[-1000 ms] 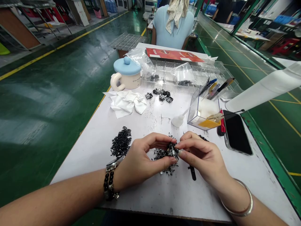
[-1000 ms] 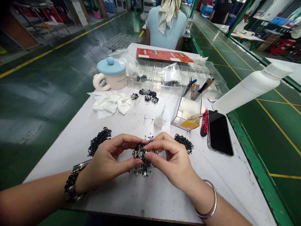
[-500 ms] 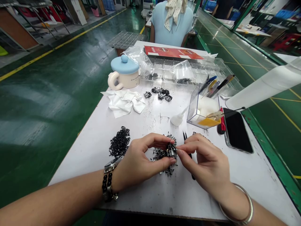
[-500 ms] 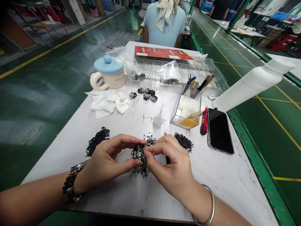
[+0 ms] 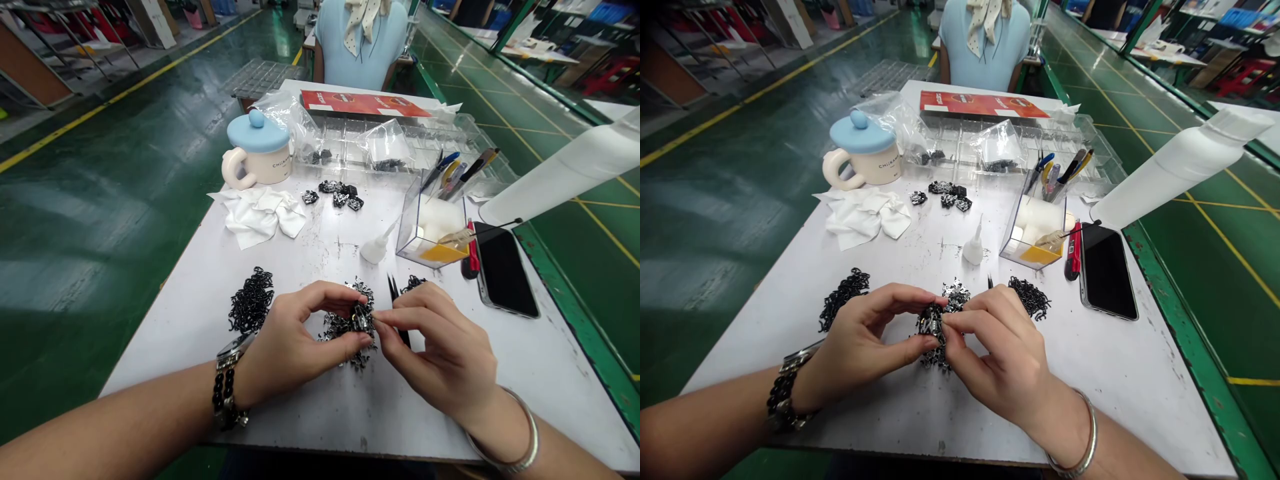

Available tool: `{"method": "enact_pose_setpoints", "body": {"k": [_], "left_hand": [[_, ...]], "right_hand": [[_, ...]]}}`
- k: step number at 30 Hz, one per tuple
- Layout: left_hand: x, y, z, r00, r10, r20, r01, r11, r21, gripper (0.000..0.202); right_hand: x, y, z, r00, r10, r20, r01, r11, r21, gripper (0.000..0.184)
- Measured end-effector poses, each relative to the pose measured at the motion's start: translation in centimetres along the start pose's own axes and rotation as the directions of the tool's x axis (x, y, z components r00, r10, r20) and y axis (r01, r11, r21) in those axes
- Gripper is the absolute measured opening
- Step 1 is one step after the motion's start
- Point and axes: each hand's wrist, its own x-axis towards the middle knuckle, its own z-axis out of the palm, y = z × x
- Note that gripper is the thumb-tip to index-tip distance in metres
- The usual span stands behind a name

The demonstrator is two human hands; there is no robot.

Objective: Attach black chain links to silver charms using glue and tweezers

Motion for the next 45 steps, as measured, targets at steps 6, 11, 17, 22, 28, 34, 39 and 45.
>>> {"method": "enact_pose_setpoints", "body": {"k": [6,11,17,22,28,34,39,45], "left_hand": [[-0.04,0.04,0.04,1.000,-0.008,0.007,0.008,1.000,0.014,0.035],[-0.18,0.11,0.02,1.000,-0.003,0.000,0.003,1.000,0.030,0.035],[-0.05,0.09,0.01,1.000,-0.007,-0.002,0.007,1.000,0.029,0.035],[-0.09,0.08,0.12,1.000,-0.004,-0.005,0.005,1.000,0.018,0.034],[-0.01,-0.03,0.15,1.000,-0.001,-0.003,0.001,1.000,-0.005,0.035],[-0.02,0.03,0.19,1.000,-0.017,-0.004,0.017,1.000,-0.024,0.034],[-0.02,0.10,0.23,1.000,-0.024,-0.006,0.024,0.999,-0.039,0.034],[-0.02,-0.01,0.22,1.000,-0.022,-0.001,0.022,0.998,-0.056,0.037]], "right_hand": [[0.05,0.07,-0.14,0.999,-0.024,0.025,0.024,1.000,-0.007,0.018],[0.14,-0.02,-0.18,0.999,-0.037,0.032,0.038,0.999,-0.018,0.018],[0.06,-0.20,-0.24,0.999,-0.025,0.037,0.026,0.999,-0.028,0.019],[0.09,-0.17,-0.24,0.999,-0.020,0.048,0.021,0.999,-0.028,0.018],[0.10,-0.11,-0.21,0.999,-0.026,0.041,0.027,1.000,-0.012,0.017],[-0.11,-0.14,-0.22,0.998,0.008,0.060,-0.008,1.000,-0.009,0.016],[0.13,-0.25,-0.23,0.998,0.013,0.065,-0.012,1.000,-0.018,0.018],[0.35,-0.41,-0.22,0.998,-0.039,0.045,0.044,0.993,-0.107,0.019]]}}
